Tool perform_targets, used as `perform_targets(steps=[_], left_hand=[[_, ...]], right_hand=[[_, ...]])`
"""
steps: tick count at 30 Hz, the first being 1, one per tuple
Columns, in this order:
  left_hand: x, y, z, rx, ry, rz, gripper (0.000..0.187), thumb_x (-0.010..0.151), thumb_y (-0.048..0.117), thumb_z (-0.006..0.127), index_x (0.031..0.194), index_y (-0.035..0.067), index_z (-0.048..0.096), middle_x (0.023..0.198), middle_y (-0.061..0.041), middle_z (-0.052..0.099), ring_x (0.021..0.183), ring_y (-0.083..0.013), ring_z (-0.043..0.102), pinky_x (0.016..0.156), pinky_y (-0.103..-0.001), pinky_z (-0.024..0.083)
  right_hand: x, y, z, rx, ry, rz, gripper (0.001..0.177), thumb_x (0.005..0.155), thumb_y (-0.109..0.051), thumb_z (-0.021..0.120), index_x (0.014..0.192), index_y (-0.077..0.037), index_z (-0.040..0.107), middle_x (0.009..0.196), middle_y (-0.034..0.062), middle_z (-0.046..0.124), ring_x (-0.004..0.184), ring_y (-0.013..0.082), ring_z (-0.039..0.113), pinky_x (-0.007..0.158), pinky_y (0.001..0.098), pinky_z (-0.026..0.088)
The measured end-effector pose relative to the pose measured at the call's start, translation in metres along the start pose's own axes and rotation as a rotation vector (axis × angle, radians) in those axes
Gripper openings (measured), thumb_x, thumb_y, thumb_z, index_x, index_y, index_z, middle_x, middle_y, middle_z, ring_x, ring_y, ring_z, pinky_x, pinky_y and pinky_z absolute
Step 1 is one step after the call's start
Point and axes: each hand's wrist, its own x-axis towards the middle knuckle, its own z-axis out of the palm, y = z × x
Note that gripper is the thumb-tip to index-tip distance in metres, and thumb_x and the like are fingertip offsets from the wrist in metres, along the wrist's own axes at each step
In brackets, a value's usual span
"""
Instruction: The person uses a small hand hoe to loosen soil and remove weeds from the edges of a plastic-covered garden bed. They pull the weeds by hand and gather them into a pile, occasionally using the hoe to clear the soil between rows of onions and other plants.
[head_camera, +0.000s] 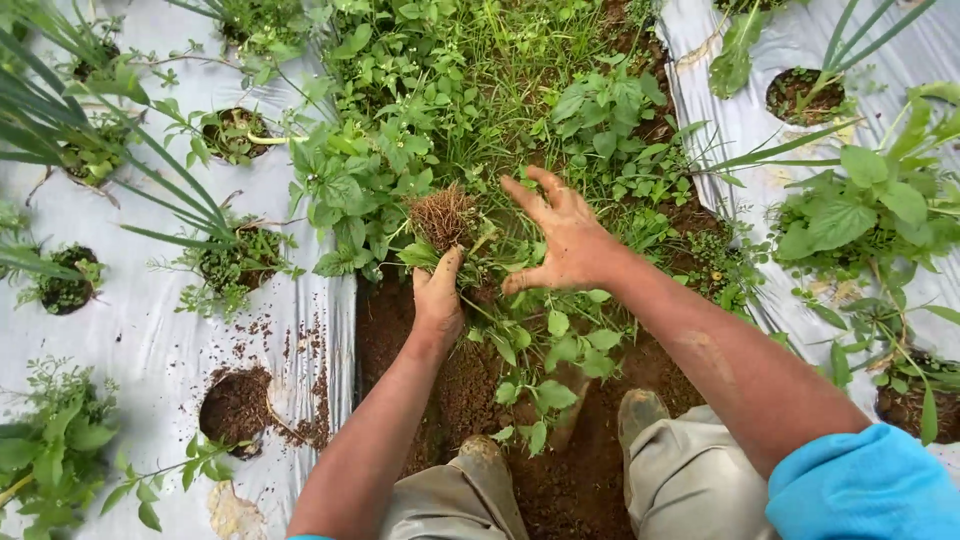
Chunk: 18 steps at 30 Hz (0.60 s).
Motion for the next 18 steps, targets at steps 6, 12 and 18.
perform_targets(steps=[6,12,18], left_hand=[[-0.045,0.026,0.105,0.186,-0.195,0.174,0.081,0.077,0.011,0.094,0.144,-0.003,0.051,0.13,-0.02,0.062,0.124,-0.0164,0.054,0.103,-0.037,0.053],[-0.139,0.071,0.176,0.141,-0.176,-0.035,0.107,0.073,0.019,0.095,0.156,-0.003,0.031,0.153,-0.028,0.046,0.144,-0.036,0.045,0.123,-0.05,0.031],[-0.238,0.145,0.205,0.172,-0.161,-0.115,0.133,0.074,0.039,0.093,0.161,-0.008,0.005,0.163,-0.036,0.023,0.154,-0.0441,0.023,0.125,-0.059,0.012]], right_hand=[[-0.033,0.023,0.022,0.513,-0.181,0.209,0.14,0.071,-0.05,0.094,0.166,-0.011,-0.001,0.163,0.035,0.021,0.143,0.0576,0.034,0.117,0.0754,0.024],[-0.073,0.065,0.01,0.57,-0.052,0.307,0.118,0.079,-0.024,0.092,0.162,0.0,0.012,0.089,0.012,0.063,0.075,0.0266,0.065,0.094,0.0501,0.057],[-0.137,0.06,-0.026,0.416,-0.025,0.282,0.104,0.084,-0.024,0.084,0.16,0.005,0.02,0.121,0.0246,0.058,0.117,0.0379,0.054,0.114,0.0526,0.035]])
